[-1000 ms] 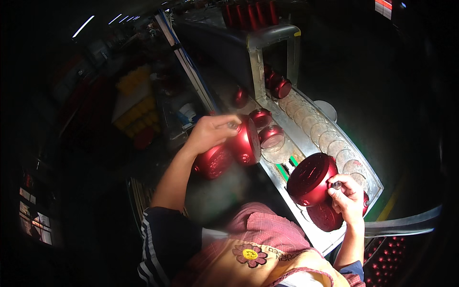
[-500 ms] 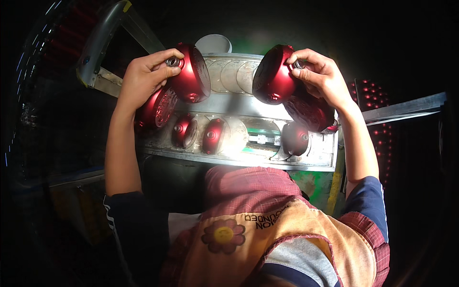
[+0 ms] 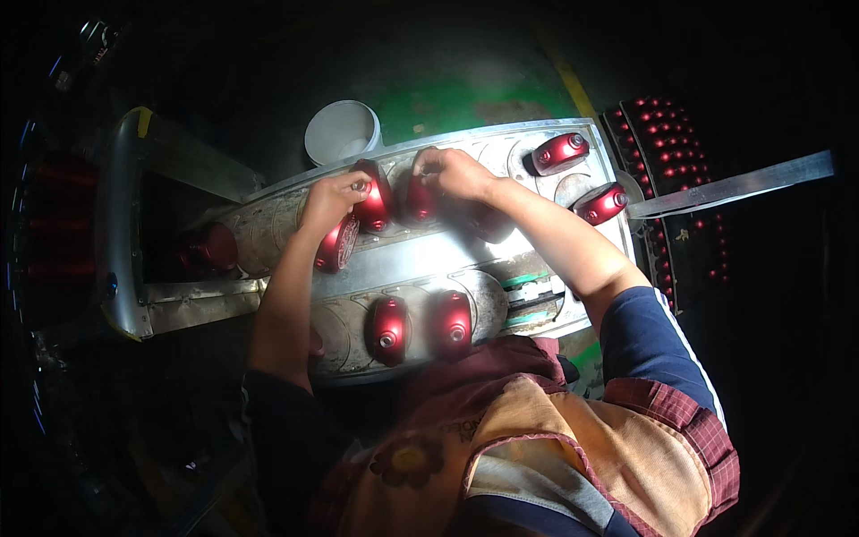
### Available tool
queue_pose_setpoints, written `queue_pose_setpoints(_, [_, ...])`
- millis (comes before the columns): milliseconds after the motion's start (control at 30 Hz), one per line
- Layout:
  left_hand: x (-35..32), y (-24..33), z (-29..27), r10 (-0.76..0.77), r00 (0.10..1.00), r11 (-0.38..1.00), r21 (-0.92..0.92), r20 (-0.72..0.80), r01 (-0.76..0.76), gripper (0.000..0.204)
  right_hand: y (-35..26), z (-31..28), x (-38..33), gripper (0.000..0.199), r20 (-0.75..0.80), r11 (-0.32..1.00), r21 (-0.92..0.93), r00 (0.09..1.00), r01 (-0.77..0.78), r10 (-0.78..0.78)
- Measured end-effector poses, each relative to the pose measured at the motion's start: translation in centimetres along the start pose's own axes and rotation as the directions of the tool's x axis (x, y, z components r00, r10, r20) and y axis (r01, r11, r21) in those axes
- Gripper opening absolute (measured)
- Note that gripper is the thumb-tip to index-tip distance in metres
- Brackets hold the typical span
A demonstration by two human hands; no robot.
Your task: The person repeatedly picks up red cylindrical containers from a metal tray and places them into a larger rack. The person handles the containers one at a time, moving them from the tray to the rack in a repetitive cycle.
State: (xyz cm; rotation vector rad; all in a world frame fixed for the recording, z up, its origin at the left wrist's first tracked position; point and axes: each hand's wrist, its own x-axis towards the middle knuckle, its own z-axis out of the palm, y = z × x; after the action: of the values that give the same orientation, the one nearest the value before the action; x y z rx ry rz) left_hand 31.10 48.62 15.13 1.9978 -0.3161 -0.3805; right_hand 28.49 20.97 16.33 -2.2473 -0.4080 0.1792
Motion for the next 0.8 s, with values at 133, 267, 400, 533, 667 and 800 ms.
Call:
queue_pose_setpoints(133, [1.1,-3.7,-0.5,-0.007,0.999,0.993,0.118,0.039,0.002,0.026,0.2,2.8,2.7,0.021,0.121,0.998,-0.034,0.991,-0.059,0.063])
queue_pose_setpoints(267, [1.1,-6.0,-1.8,0.001,0.999,0.995,0.102,0.033,-0.004,0.025,0.1,4.5,3.9,0.022,0.152,0.990,0.042,0.980,-0.133,0.126])
queue_pose_setpoints(400, [0.0,-6.2,-3.9,0.069,0.997,0.991,0.117,0.018,-0.071,0.024,0.1,4.9,4.0,0.022,0.171,0.999,0.006,0.984,-0.046,0.044])
queue_pose_setpoints(533, [-0.5,-6.1,-5.5,-0.005,1.000,0.998,0.060,-0.003,0.005,0.029,-0.3,5.0,4.9,0.023,0.194,0.999,0.008,0.980,-0.043,0.041])
queue_pose_setpoints(667, [-0.5,-6.7,-6.9,-0.056,0.998,0.996,0.074,0.037,0.053,0.037,-1.5,5.0,6.0,0.026,0.235,1.000,0.003,0.972,0.029,-0.028])
queue_pose_setpoints(800, [-1.9,-8.3,-10.8,-0.011,0.995,1.000,0.014,-0.098,0.012,0.041,-2.3,4.5,5.8,0.030,0.164,0.997,0.072,0.986,0.029,-0.041])
